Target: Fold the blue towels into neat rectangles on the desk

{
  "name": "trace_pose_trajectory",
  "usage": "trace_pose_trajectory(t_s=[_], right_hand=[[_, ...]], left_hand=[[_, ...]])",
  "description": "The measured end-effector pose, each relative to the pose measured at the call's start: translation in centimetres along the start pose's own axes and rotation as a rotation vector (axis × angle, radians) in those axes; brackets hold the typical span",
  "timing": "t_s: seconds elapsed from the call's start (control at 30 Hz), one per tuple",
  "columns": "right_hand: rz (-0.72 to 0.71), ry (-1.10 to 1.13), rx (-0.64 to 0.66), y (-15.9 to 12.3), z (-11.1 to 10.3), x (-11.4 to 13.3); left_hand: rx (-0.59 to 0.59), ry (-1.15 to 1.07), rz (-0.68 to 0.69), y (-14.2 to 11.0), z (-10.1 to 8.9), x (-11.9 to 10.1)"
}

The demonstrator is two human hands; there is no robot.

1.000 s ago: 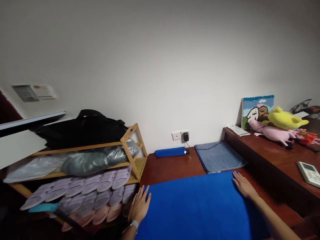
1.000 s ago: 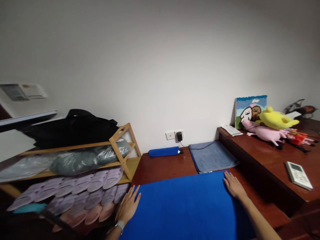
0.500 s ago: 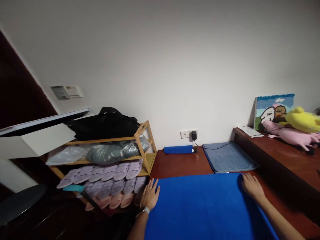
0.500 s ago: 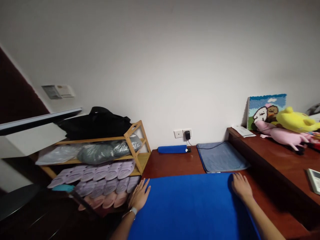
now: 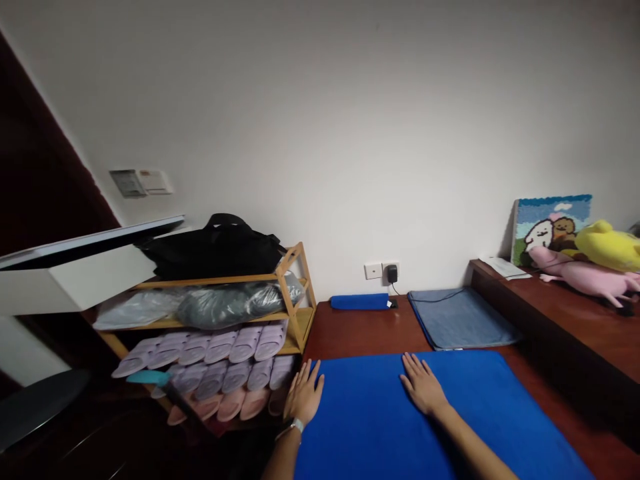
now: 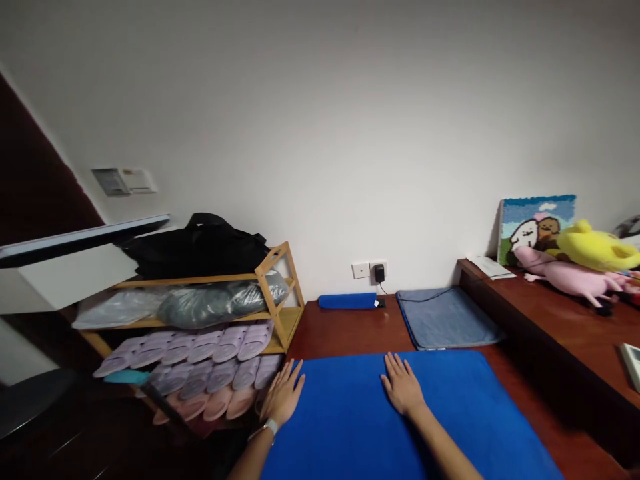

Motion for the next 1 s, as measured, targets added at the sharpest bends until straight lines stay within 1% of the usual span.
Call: trace_pose_trajectory(t_s=[0.07, 0.2, 0.27, 0.3, 0.37, 0.4, 0.47, 0.5, 0.53, 0.57, 0.6, 0.63, 0.7, 0.8, 0.87, 0.9, 0.93, 0.97, 1.0], right_hand=[[0.105, -0.042, -0.026, -0.6, -0.9, -5.2], [0.309, -0.123, -0.102, -1.6, -3.3, -17.2], [0.370, -0.148, -0.134, -1.9, -4.2, -22.4], [0.387, -0.154, -0.147, -2.0, -4.6, -24.5], [0.400, -0.159, -0.161, -2.1, -4.9, -27.5], [0.406, -0.160, -0.161, -2.2, -5.0, -28.3], [0.426, -0.167, -0.160, -2.2, -5.1, -28.5], [0.435, -0.171, -0.161, -2.3, -5.1, -27.9], [0.433, -0.175, -0.171, -2.2, -5.1, -26.8], [0.414, -0.176, -0.189, -2.2, -5.1, -25.2], [0.376, -0.171, -0.208, -2.1, -5.1, -23.1], [0.320, -0.160, -0.225, -2.0, -4.9, -20.5], [0.180, -0.111, -0.228, -1.7, -4.1, -14.3], [-0.040, -0.004, -0.155, -1.1, -2.0, -4.3], [-0.160, 0.062, -0.097, -0.6, -0.7, 1.1], [-0.189, 0.080, -0.060, -0.4, -0.2, 3.0], [-0.196, 0.086, -0.022, -0.1, 0.1, 4.2], [-0.183, 0.082, 0.013, 0.1, 0.2, 4.7], [-0.155, 0.072, 0.038, 0.3, 0.2, 4.4]], left_hand=[[-0.002, 0.000, 0.000, 0.1, 0.1, 0.1], [-0.018, -0.004, -0.002, 0.2, 0.3, 0.1], [-0.034, -0.002, 0.003, 0.2, 0.4, 0.2], [-0.041, -0.004, 0.006, 0.3, 0.5, 0.2], [-0.048, -0.013, 0.006, 0.3, 0.5, 0.2], [-0.048, -0.018, 0.003, 0.3, 0.4, 0.2], [-0.040, -0.026, -0.001, 0.2, 0.3, 0.2], [-0.033, -0.028, -0.002, 0.2, 0.3, 0.2], [-0.028, -0.030, -0.001, 0.2, 0.2, 0.1], [-0.023, -0.033, 0.001, 0.2, 0.1, 0.1], [-0.018, -0.035, 0.002, 0.1, 0.0, 0.0], [-0.014, -0.038, 0.001, 0.1, -0.1, 0.0], [-0.008, -0.042, -0.003, 0.0, -0.4, -0.1], [0.008, -0.041, -0.005, 0.0, -0.8, -0.4], [0.015, -0.037, -0.010, -0.1, -0.9, -0.5], [0.017, -0.033, -0.014, -0.1, -0.9, -0.5], [0.017, -0.029, -0.018, -0.1, -0.9, -0.4], [0.017, -0.024, -0.018, -0.1, -0.8, -0.3], [0.018, -0.018, -0.015, 0.0, -0.7, -0.2]])
Point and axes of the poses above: each hand's wrist, its own y-axis towards the middle knuckle, its own z-axis out of the palm, x = y × z, the point moved 2 cm from there along y, towards the middle knuckle, and after that the axes turned 10 degrees about z, right-handed, at the moved point
